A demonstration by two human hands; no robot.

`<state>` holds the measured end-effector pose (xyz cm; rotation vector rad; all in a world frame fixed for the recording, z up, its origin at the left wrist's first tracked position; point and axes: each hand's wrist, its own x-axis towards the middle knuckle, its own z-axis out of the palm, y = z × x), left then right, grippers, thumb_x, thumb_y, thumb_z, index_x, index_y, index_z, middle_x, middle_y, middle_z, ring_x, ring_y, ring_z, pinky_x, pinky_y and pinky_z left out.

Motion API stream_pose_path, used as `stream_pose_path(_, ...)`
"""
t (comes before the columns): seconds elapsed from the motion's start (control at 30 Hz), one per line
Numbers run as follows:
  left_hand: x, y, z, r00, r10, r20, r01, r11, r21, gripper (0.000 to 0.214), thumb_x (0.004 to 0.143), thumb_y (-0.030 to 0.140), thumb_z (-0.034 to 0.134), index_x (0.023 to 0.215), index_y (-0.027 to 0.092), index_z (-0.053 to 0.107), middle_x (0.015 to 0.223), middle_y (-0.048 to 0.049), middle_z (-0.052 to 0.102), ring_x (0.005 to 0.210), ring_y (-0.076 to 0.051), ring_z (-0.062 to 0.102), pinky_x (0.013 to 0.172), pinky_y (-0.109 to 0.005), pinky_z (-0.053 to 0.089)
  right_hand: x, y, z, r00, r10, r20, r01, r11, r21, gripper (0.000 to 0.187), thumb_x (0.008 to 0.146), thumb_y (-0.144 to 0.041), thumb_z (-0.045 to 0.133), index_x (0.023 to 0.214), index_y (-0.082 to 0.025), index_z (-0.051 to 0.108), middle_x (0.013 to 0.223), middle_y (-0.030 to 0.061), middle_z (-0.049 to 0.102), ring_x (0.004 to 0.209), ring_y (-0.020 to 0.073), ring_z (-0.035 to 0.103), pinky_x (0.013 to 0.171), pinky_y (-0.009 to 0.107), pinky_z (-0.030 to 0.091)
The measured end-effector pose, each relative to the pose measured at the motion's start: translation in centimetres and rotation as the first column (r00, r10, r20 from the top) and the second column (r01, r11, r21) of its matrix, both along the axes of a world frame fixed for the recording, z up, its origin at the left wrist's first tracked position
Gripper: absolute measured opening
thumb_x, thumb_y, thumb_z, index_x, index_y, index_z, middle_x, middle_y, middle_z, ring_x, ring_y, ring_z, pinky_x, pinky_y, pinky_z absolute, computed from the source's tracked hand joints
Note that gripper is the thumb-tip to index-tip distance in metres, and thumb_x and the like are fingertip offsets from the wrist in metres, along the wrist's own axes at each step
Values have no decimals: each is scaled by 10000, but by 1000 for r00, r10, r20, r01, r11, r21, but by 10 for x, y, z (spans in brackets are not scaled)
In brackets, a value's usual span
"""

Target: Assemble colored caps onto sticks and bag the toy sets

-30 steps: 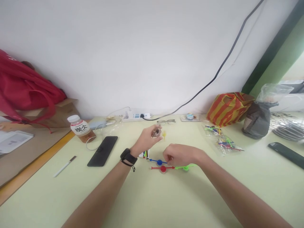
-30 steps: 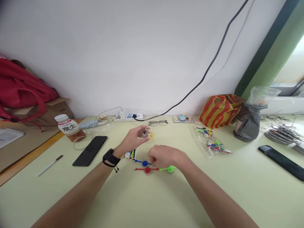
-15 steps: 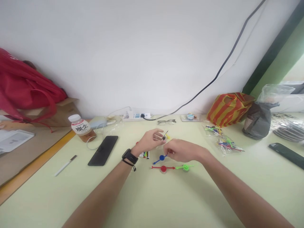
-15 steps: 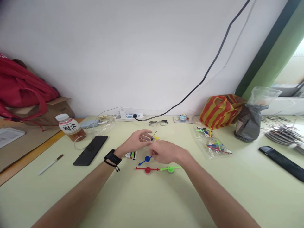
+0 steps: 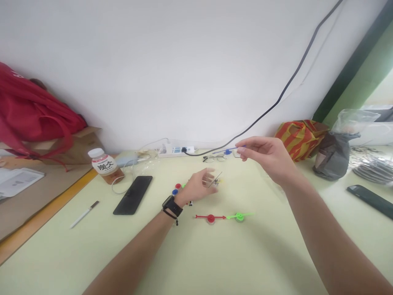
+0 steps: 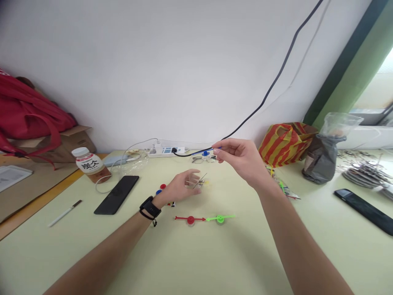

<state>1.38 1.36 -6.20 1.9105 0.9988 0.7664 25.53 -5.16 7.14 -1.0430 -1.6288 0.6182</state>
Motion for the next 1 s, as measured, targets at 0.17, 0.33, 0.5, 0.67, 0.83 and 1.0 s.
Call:
stream_pose_path(0.17,7,-8,-5,999,-30,-43,30,1000,5,504,802,275,746,1290,208,639,945,-42,741,808,-192,670,756,-326,541,-4,4,-3,992,-121,20,120,992,50,273,847,-463,769,922,-206,822,806,63,762,727,196,674,639,314,556)
stream_pose_path(0.33,10,-13,-2,998,-33,-51,38,995,89,358,798,257,707,1151,194,697,778,9,649,684,-152,569,605,-259,444,-5,13,-14,979,-185,82,178,980,94,256,866,-416,732,948,-188,817,799,64,764,729,204,682,599,294,531)
stream_pose_path(0.5,10,-15,-1,997,-41,-59,46,995,85,335,790,236,689,1123,198,678,769,20,636,675,-148,557,614,-260,436,-17,18,-29,941,-234,243,203,968,147,145,878,-255,662,878,-181,786,769,46,751,706,187,671,643,291,513)
stream_pose_path(0.67,11,-13,-4,993,8,-114,8,990,140,166,736,245,728,853,186,626,711,24,593,637,-151,516,566,-266,381,-33,15,-36,907,-137,399,120,991,67,176,908,-225,603,920,-194,776,799,29,756,640,157,597,624,282,457)
stream_pose_path(0.83,12,-14,-1,993,-25,-113,43,986,158,94,775,202,660,861,187,624,708,27,590,615,-137,489,575,-267,377,-33,11,-37,823,93,561,-98,995,-22,258,1000,-292,518,1011,-203,761,1028,74,749,827,191,631,734,305,455)
stream_pose_path(1.0,11,-13,0,997,-60,-49,66,990,123,231,836,183,600,1051,186,682,837,-10,686,695,-155,586,644,-280,462,-21,14,-36,800,163,577,-127,987,-102,313,1020,-442,519,960,-211,722,944,55,729,810,185,628,701,291,450)
